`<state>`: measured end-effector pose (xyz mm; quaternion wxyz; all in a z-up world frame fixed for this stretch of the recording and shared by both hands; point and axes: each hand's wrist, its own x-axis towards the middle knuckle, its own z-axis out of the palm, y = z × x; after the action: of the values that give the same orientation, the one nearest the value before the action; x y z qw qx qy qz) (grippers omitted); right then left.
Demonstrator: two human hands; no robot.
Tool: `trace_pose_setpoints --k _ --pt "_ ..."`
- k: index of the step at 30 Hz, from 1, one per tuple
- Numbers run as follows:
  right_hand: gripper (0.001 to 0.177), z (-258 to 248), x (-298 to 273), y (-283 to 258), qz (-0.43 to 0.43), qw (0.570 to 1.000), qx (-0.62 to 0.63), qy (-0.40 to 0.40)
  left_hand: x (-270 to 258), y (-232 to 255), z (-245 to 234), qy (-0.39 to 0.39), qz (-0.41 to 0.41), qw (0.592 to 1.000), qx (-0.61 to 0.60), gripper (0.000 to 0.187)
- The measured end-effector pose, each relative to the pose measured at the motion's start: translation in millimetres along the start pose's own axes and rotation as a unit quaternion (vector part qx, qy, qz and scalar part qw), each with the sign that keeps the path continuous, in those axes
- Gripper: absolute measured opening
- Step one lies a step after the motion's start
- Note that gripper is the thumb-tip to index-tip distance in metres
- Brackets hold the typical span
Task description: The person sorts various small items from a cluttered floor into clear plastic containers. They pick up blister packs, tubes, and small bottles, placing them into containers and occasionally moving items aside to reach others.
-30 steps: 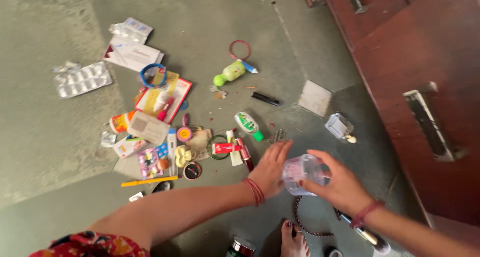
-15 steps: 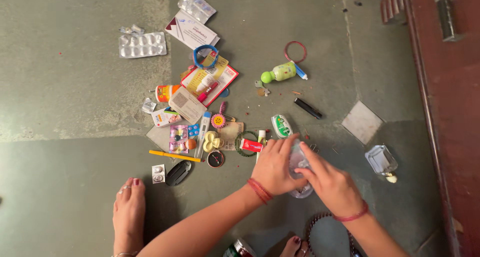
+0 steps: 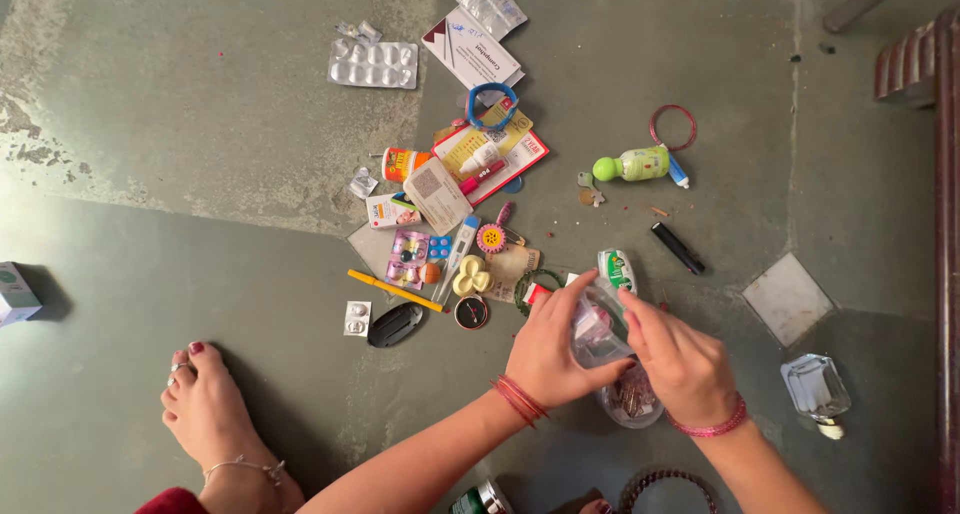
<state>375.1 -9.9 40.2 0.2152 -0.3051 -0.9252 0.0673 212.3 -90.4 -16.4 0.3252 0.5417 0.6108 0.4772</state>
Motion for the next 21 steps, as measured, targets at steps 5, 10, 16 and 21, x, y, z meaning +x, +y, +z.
trace_pose_setpoints --k 5,10,16,21 --pt "0.021 -7 10 -4 0.161 0.984 0.063 0.049 -9 -9 -12 0.025 0.03 0.996 -0.074 0.089" --pt "0.025 15 11 11 0.388 0.833 0.394 0.021 -26 -37 -35 -0.012 0.079 0.997 -0.005 0.081" --pt "0.03 32 10 -22 0.16 0.982 0.096 0.035 -36 -46 -61 -0.057 0.106 0.992 0.038 0.086" --pt "0.036 40 6 -60 0.028 0.987 0.052 -0.148 -44 -51 -69 -0.065 0.104 0.989 0.086 0.093"
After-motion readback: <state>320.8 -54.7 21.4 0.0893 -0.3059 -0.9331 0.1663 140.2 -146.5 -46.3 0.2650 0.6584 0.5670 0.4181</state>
